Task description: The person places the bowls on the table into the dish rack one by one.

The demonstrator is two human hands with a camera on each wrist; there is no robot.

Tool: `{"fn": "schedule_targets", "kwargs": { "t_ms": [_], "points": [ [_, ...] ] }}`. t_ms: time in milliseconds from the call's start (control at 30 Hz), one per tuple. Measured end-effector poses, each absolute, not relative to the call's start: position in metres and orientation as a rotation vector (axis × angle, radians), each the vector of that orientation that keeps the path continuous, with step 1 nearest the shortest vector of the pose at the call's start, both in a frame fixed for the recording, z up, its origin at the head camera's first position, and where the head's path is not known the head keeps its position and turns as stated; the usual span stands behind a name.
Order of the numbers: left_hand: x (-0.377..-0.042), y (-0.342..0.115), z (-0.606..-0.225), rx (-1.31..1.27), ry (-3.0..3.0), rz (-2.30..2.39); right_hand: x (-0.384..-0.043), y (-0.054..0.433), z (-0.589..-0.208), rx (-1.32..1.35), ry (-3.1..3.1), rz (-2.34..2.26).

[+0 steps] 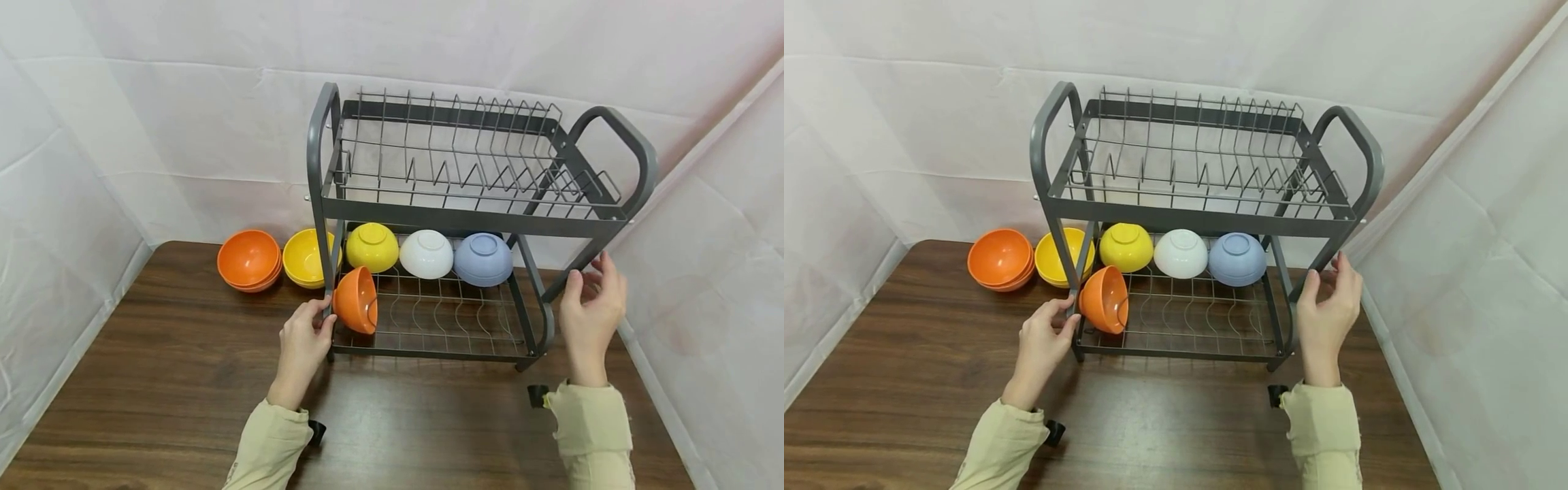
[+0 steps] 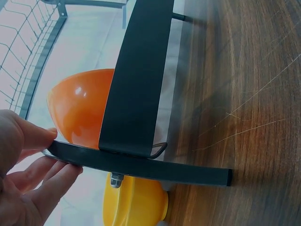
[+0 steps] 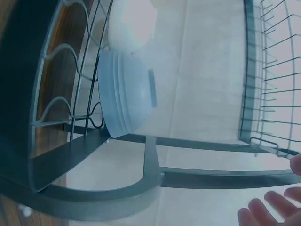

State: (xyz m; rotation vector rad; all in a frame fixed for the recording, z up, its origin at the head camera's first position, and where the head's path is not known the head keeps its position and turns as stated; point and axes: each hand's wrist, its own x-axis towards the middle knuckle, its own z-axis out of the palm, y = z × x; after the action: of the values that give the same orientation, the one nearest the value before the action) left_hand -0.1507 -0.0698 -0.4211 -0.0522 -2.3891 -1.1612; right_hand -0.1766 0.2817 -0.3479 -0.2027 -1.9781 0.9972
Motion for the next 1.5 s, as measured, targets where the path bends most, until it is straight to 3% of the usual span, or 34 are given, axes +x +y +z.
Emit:
{"fn": "schedule_targets", "kwargs": {
  "t_ms": [233,1000,1233,1500],
  "points": [
    [-0.149,-0.070,-0.421,-0.072,-2.393,-1.146,-0.195,0.292,-0.351,-0.204,-1.981,1.086],
    [-0.153,-0.082,-0.405,-0.283,-2.506,-0.897,-0.196,0.300,-0.347,-0.198,-2.031,1.020],
    [-0.189,-0.123,-0.387,-0.209,-2.341,-1.005,-0.195,0.300,-0.348,-0.214,-2.037,0.994],
    [-0.233,-0.180,-0.390,0.154,-2.467,-1.042,-0.196,0.301,-0.350,-0.196,-2.045,0.988]
  ]
}}
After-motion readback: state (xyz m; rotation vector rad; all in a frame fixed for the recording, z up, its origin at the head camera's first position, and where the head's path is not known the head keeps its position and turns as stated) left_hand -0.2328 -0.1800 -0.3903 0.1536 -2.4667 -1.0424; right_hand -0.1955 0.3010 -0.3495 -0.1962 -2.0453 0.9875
